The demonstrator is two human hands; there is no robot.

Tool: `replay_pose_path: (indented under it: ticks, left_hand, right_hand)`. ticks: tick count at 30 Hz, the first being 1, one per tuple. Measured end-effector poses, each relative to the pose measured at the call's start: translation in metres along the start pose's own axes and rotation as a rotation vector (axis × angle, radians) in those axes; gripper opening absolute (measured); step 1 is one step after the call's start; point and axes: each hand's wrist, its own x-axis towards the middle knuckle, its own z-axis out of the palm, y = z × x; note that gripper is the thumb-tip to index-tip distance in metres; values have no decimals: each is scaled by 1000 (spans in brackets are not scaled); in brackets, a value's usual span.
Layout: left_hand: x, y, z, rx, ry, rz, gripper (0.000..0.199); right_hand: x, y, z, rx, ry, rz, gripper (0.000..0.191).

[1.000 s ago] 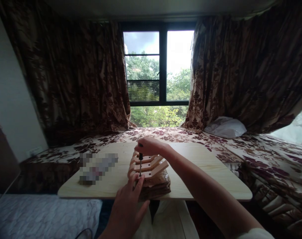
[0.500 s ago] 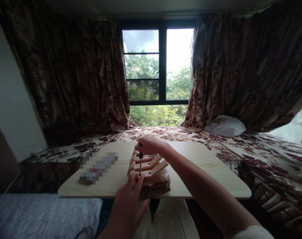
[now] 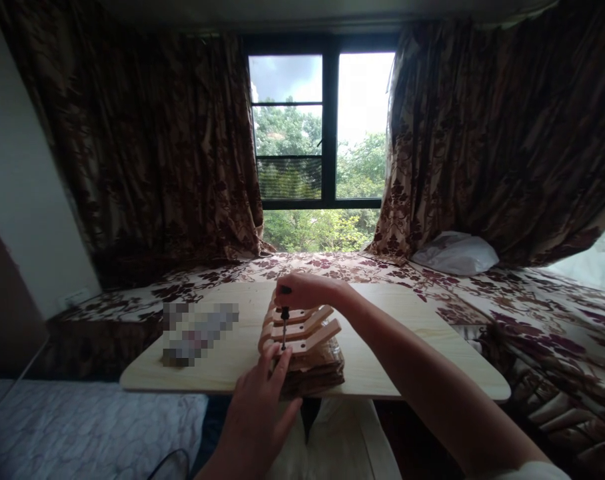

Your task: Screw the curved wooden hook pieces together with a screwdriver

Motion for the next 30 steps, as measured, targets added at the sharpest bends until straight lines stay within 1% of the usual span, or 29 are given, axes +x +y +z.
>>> replay_pose_path:
  ticks: [5,7,10,13,17,20,22,26,28,30]
  left_hand:
    - [-2,-1,4,20,39,12,66]
    - [0,-2,6,32,55,15,67]
    - [2,-3,11,37,106,19,65]
    - [4,-3,16,31,147,20,58]
    - [13,-2,21,22,116,1,55]
    - [35,-4,23,25,53,-48,55]
    - [58,-8,28,39,8,-78,55]
    - [105,-16,43,89,-58,-108,49]
    - [121,-21,50,117,-71,-108,44]
    - [129,-26,54,138,-79,-86,47]
  right_hand:
    - [4,5,16,1,132,78,27]
    - [4,9,19,3,159,100,27]
    - [4,14,21,14,165,108,27]
    - [3,17,21,23,165,105,28]
    - [9,21,19,33,161,119,28]
    - [22,32,15,32,167,153,29]
    - [36,41,11,24,173,184,29]
    - [67,60,3,8,168,221,30]
    - [78,68,-1,3,170,221,30]
    - [85,76,-3,3,181,212,29]
